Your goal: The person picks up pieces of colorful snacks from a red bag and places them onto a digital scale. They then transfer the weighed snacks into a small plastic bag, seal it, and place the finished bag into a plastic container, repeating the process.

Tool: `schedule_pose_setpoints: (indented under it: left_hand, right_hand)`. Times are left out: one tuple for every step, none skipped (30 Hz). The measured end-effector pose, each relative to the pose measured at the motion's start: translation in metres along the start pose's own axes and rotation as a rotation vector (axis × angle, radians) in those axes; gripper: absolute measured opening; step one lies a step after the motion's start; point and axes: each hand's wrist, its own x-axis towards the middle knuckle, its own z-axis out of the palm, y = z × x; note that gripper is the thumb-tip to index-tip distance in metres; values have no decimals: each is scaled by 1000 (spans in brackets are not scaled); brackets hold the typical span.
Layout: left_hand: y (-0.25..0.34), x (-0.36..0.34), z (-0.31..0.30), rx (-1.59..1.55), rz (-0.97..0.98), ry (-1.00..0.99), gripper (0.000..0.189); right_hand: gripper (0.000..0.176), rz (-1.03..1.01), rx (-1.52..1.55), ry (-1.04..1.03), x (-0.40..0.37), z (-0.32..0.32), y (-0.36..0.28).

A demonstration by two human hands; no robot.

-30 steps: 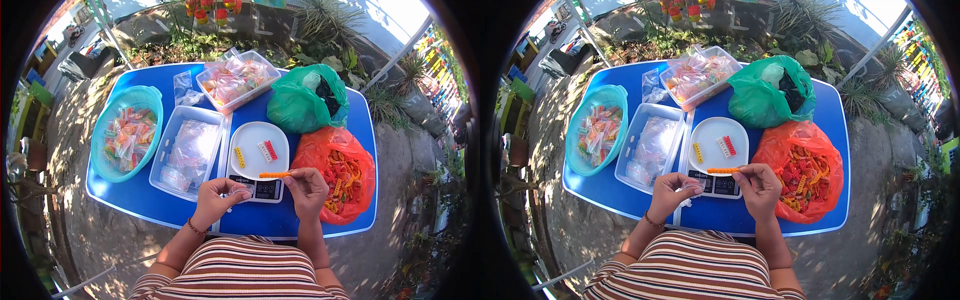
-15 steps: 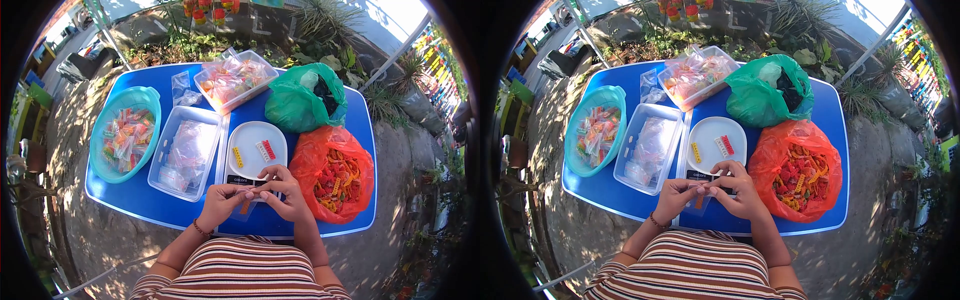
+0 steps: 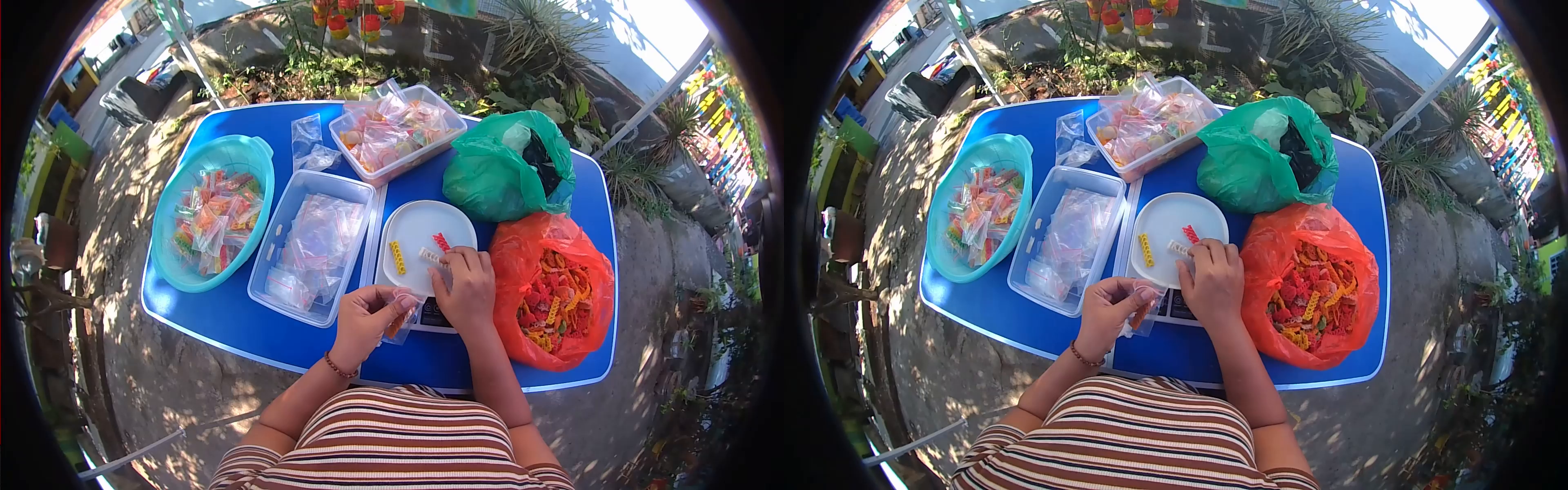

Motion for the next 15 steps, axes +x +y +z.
schedule_pose_setpoints:
  left_hand:
    - [2, 2, -3, -7, -12, -14, 24]
    - [3, 3, -4, -13, -25, -29, 25]
    - [3, 4, -3, -8, -23, -28, 25]
    - [2, 4, -3, -3, -19, -25, 25]
    - [1, 4, -3, 2, -16, -20, 25]
    - [0, 3, -2, 8, -5, -13, 25]
    - [-2, 3, -1, 14, 5, -5, 25]
    - [-4, 3, -1, 21, 17, 2, 26]
    - [-4, 3, -1, 22, 19, 3, 26]
    - [-4, 2, -1, 23, 21, 4, 27]
    - [-5, 3, -2, 23, 22, 5, 27]
    - [-6, 3, -3, 30, 21, 8, 28]
    - [-7, 4, -4, 36, 20, 11, 28]
    - [-7, 5, -5, 43, 19, 13, 29]
    - [-6, 5, -5, 35, 14, 17, 28]
  right_hand:
    - [19, 31, 35, -20, 0, -2, -1]
    - [21, 49, 41, 3, -1, -2, 0]
    - [23, 65, 48, 28, 0, -1, 1]
    - [25, 80, 55, 52, 0, 0, 2]
    - [25, 89, 44, 61, 1, 2, 3]
    - [25, 97, 34, 68, 1, 4, 3]
    - [25, 106, 26, 75, 0, 6, 3]
    - [24, 89, 12, 49, -1, 7, 4]
    - [24, 71, -3, 24, -2, 7, 5]
    - [23, 53, -19, -2, -3, 7, 5]
    - [22, 45, 10, 2, -2, 6, 6]
    - [21, 39, 39, 5, -1, 5, 5]
    - [21, 32, 68, 9, 0, 3, 5]
    - [22, 70, 168, 25, 0, 2, 6]
    - [23, 108, 267, 40, 0, 1, 6]
